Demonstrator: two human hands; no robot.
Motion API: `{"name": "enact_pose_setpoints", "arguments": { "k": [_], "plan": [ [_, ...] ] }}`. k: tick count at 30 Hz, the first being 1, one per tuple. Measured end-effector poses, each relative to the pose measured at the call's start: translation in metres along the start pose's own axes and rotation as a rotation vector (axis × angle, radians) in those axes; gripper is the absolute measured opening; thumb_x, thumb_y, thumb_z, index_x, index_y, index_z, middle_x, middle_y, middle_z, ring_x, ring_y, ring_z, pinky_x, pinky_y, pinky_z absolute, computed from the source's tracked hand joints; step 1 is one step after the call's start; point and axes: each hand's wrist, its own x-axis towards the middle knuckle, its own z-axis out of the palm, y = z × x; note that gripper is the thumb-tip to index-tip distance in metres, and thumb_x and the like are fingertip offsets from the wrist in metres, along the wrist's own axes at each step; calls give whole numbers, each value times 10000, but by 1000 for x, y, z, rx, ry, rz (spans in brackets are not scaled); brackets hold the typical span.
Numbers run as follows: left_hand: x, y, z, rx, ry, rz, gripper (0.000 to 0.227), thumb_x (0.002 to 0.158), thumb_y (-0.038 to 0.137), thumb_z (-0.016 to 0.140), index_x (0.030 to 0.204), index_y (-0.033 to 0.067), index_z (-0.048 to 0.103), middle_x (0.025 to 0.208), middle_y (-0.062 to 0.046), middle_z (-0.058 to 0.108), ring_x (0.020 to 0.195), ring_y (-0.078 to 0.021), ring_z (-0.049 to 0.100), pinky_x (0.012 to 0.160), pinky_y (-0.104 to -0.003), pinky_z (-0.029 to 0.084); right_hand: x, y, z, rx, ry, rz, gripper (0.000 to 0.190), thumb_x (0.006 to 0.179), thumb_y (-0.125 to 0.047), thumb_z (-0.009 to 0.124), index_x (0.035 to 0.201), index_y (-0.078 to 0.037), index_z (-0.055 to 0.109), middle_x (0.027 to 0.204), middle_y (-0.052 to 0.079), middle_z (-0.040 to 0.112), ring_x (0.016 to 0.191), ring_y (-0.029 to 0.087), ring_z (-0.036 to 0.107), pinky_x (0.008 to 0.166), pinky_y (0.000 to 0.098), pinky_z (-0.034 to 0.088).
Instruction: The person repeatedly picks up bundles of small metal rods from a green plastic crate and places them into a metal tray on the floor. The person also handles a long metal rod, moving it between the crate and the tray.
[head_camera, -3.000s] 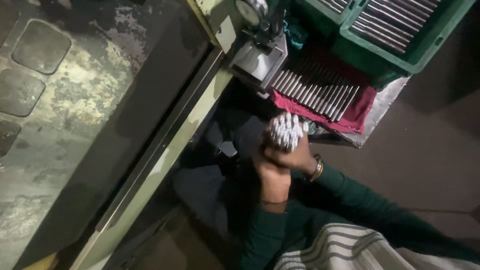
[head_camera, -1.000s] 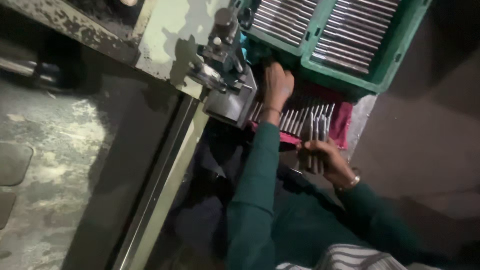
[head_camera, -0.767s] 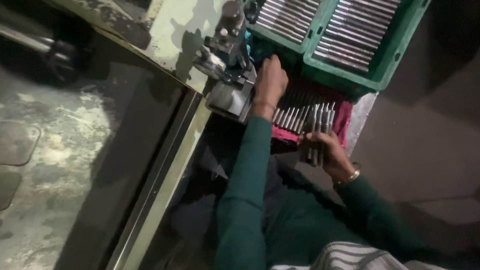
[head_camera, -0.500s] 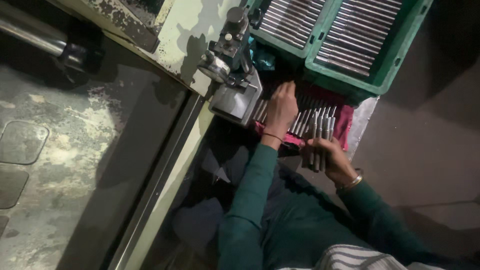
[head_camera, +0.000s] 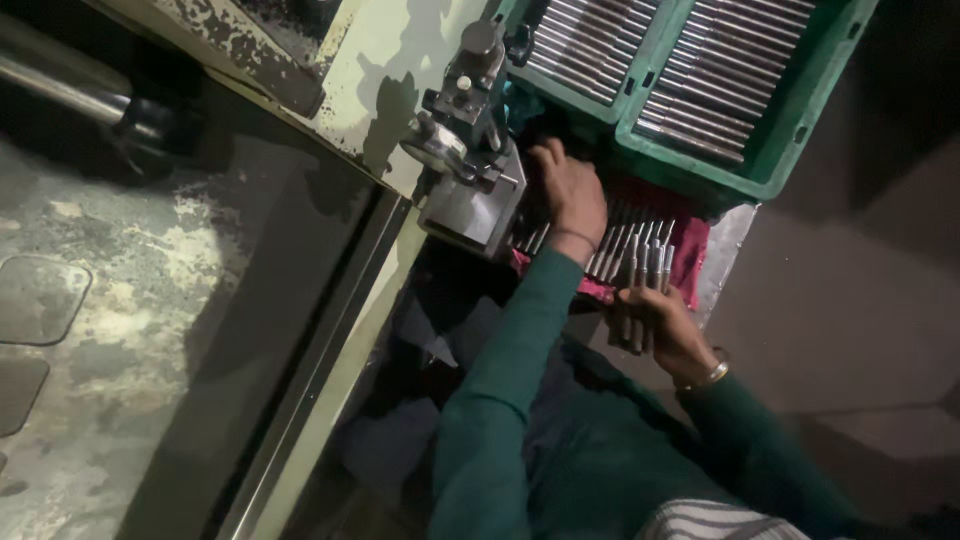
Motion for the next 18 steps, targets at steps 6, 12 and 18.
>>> {"name": "enact_pose_setpoints", "arguments": {
  "k": [6,12,18],
  "plan": [
    [24,-4,-4,369,-186,148,374,1033,261,499,1367,174,643,1371,-71,640,1326,-398,509,1045,-726,280,-1,-7,7,3,39,35,184,859,-152,655,1011,-49,645,919,113,721,807,231,703,696,380,594],
    [69,24,63,532,-221,120,435,1028,229,517,1443,129,598,1476,-97,572,1374,-390,480,1040,-723,255,-9,-5,4,-32,57,16,209,888,-164,673,1016,-10,616,950,140,724,840,258,717,719,395,603],
    [74,35,69,505,-197,-8,558,1013,362,391,1500,97,451,1557,-95,411,1442,-349,328,1138,-678,171,-14,-6,-2,22,20,-3,235,887,-168,663,1074,-25,657,970,132,703,863,252,705,750,383,607]
  ]
}}
